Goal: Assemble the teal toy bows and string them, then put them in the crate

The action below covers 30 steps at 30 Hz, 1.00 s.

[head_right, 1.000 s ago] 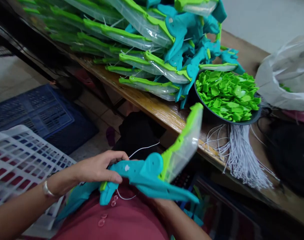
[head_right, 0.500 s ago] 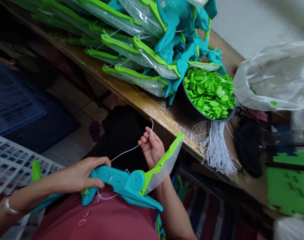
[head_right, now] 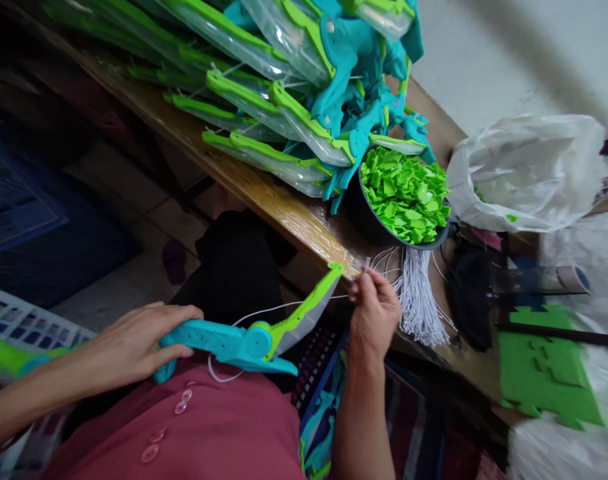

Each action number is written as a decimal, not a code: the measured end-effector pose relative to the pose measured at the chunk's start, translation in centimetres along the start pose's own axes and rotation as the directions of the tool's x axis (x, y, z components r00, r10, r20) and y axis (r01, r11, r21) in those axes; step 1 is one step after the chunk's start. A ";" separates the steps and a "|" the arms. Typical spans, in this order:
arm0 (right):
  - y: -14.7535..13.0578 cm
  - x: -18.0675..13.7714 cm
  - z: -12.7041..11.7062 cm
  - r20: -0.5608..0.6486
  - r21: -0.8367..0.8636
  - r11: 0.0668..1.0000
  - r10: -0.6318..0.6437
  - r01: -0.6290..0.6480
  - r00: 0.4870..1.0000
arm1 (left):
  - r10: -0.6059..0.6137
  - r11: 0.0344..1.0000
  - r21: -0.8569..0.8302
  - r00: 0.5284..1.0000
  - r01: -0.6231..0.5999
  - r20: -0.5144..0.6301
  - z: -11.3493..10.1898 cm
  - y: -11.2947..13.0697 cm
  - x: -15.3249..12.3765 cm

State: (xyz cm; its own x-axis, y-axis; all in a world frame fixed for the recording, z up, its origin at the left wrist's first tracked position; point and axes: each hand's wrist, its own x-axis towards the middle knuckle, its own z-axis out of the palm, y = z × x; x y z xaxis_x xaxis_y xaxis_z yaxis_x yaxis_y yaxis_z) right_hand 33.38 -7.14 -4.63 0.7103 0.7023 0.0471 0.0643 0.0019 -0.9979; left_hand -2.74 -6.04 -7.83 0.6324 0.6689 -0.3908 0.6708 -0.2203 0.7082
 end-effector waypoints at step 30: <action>0.5 -0.9 3.2 0.647 -0.712 0.037 -0.353 0.701 0.676 | 0.069 0.878 0.478 0.982 0.024 -0.176 1.7 -0.3 -1.2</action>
State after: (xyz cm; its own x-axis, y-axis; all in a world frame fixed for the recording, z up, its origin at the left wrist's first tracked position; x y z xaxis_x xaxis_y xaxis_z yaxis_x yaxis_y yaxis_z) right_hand 30.55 -5.50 -5.32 0.0041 0.9347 0.3555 0.9995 -0.0146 0.0270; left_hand -3.03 -7.93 -8.58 0.5990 0.7667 -0.2312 0.7894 -0.5169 0.3311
